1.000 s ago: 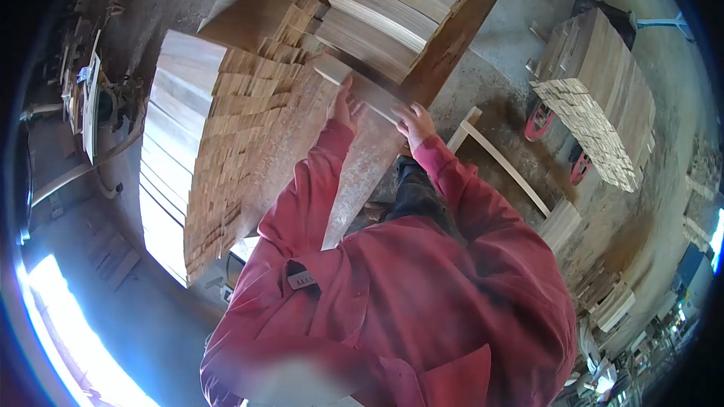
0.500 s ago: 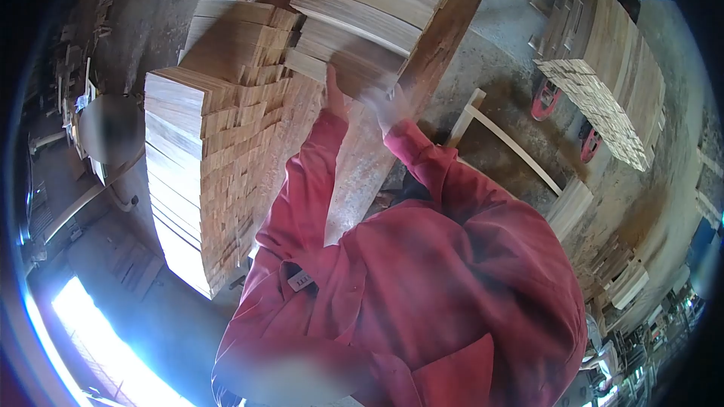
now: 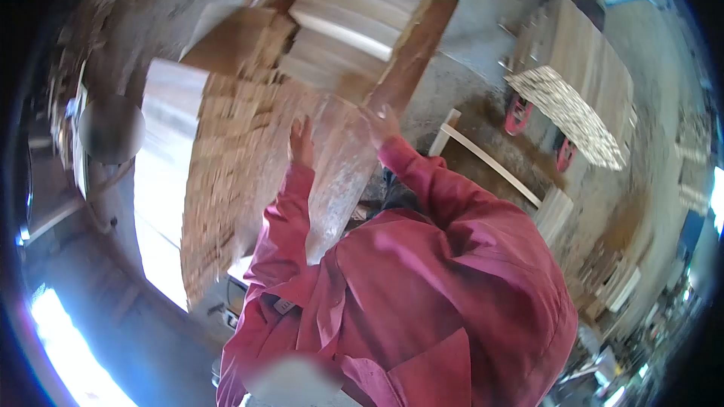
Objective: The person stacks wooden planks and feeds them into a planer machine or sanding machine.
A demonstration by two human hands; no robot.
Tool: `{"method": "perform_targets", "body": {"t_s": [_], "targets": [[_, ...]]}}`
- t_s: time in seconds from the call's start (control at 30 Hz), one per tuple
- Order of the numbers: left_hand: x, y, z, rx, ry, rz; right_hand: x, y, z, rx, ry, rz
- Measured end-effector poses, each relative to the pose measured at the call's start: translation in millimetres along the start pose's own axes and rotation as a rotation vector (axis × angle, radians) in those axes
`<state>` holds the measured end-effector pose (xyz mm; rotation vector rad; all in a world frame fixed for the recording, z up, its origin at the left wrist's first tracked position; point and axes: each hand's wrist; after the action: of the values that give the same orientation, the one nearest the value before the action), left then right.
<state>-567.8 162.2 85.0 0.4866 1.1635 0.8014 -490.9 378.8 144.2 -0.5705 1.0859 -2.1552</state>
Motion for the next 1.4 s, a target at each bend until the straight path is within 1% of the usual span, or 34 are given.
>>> {"method": "perform_targets", "body": {"t_s": [0.03, 0.07, 0.1, 0.13, 0.17, 0.2, 0.23, 0.27, 0.3, 0.33, 0.37, 0.43, 0.47, 0.5, 0.53, 0.57, 0.63, 0.7, 0.77, 0.8, 0.83, 0.87, 0.9, 0.93, 0.97, 1.03, 1.07, 1.1, 1.17, 1.2, 1.3, 1.33, 1.37, 1.4], "targets": [[-13.3, -25.3, 25.5, 0.19, 0.179, -0.077, -11.9, -5.3, 15.4, 0.048, -0.092, -0.118], [-34.4, -33.8, 59.2, 0.156, 0.224, -0.071, -50.3, 54.9, -10.7, 0.058, -0.143, -0.092], [-63.3, -34.4, 98.5, 0.071, 0.216, 0.114, -41.4, 123.0, -28.5, -0.101, -0.197, -0.048], [-92.3, -50.4, 133.8, -0.017, 0.23, 0.297, -34.4, 116.0, -4.8, -0.07, -0.283, -0.018], [-117.1, -82.6, 162.3, -0.084, 0.32, 0.293, -24.8, 94.7, 34.9, -0.05, -0.419, 0.196], [-138.3, -116.3, 188.0, -0.154, 0.375, 0.214, -16.5, 87.6, 67.0, -0.037, -0.566, 0.414], [-156.9, -149.2, 220.3, -0.234, 0.417, 0.138, -10.7, 111.4, 76.5, 0.006, -0.704, 0.383], [-174.9, -172.2, 252.6, -0.269, 0.581, -0.033, 2.1, 114.1, 107.2, -0.059, -0.786, 0.573], [-191.4, -185.6, 279.7, -0.292, 0.715, -0.211, 14.4, 107.6, 135.8, -0.15, -0.852, 0.752], [-210.8, -178.8, 302.4, -0.465, 0.768, -0.3, 28.1, 119.5, 148.3, -0.145, -0.954, 0.853], [-218.0, -195.7, 315.7, -0.567, 0.805, -0.289, 39.2, 130.1, 166.0, -0.148, -0.989, 0.877], [-220.9, -211.8, 320.6, -0.723, 0.787, -0.275, 56.8, 152.2, 187.0, -0.181, -1.074, 1.083], [-222.3, -217.1, 319.6, -0.806, 0.785, -0.183, 65.5, 165.8, 195.3, -0.218, -1.105, 1.097], [-223.0, -213.7, 317.2, -0.885, 0.779, -0.093, 72.3, 164.4, 208.4, -0.236, -1.113, 1.114], [-219.1, -223.0, 310.3, -1.016, 0.791, 0.002, 78.6, 158.2, 222.1, -0.252, -1.119, 1.145], [-217.4, -233.4, 309.4, -1.024, 0.792, 0.024, 83.4, 151.8, 236.3, -0.269, -1.123, 1.176], [-213.9, -246.6, 311.4, -1.233, 0.746, 0.177, 81.2, 156.0, 246.2, -0.284, -1.125, 1.175], [-207.1, -270.2, 321.5, -1.259, 0.766, 0.145, 79.5, 163.1, 254.0, -0.612, -1.165, 1.293], [-198.8, -304.1, 327.1, -1.308, 0.692, 0.373, 87.7, 164.0, 268.1, -0.618, -1.192, 1.325], [-199.8, -294.5, 326.2, -1.323, 0.747, 0.393, 95.2, 165.1, 273.6, -0.633, -1.215, 1.355], [-192.5, -311.9, 320.7, -1.321, 0.754, 0.396, 102.1, 168.7, 278.6, -0.639, -1.22, 1.351], [-176.3, -344.0, 310.4, -1.247, 0.777, 0.478, 106.8, 174.8, 282.9, -0.739, -1.244, 1.359], [-169.4, -362.1, 301.5, -1.173, 0.799, 0.558, 111.2, 182.3, 285.8, -0.84, -1.27, 1.363], [-172.1, -351.7, 293.8, -1.17, 0.874, 0.724, 115.8, 191.9, 289.6, -0.889, -1.283, 1.279], [-174.4, -342.1, 292.0, -1.172, 0.882, 0.718, 123.1, 199.2, 290.3, -0.887, -1.29, 1.271], [-176.6, -338.9, 290.2, -1.154, 0.953, 0.971, 137.5, 201.9, 302.8, -0.916, -1.394, 1.274], [-181.2, -346.0, 290.3, -1.137, 0.885, 0.995, 143.3, 201.3, 306.7, -0.95, -1.425, 1.349], [-180.1, -351.7, 289.9, -1.137, 0.888, 0.984, 151.1, 193.8, 315.0, -0.944, -1.426, 1.339], [-177.0, -357.0, 292.0, -1.084, 0.824, 1.269, 160.5, 186.3, 325.5, -0.979, -1.378, 1.494], [-176.7, -358.6, 293.3, -1.051, 0.785, 1.412, 165.6, 192.5, 322.9, -0.9, -1.36, 1.504], [-194.7, -318.8, 299.3, -1.078, 0.81, 1.416, 170.5, 194.6, 325.9, -0.901, -1.403, 1.544], [-191.1, -333.1, 305.0, -0.938, 0.713, 1.413, 161.1, 219.4, 317.9, -1.131, -1.303, 1.51], [-199.4, -325.9, 312.7, -0.897, 0.598, 1.308, 157.4, 271.4, 294.9, -1.341, -1.304, 1.23], [-196.5, -320.2, 305.9, -0.945, 0.666, 1.168, 164.9, 265.5, 298.8, -1.173, -1.311, 1.444]]}}
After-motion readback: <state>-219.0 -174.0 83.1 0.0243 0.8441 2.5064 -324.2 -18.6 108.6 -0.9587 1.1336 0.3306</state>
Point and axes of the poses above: each hand's wrist, its own z-axis away from the middle knuckle, its own x-axis out of the palm, y = z × x, and after that the axes turned 8 degrees about -z, right-handed
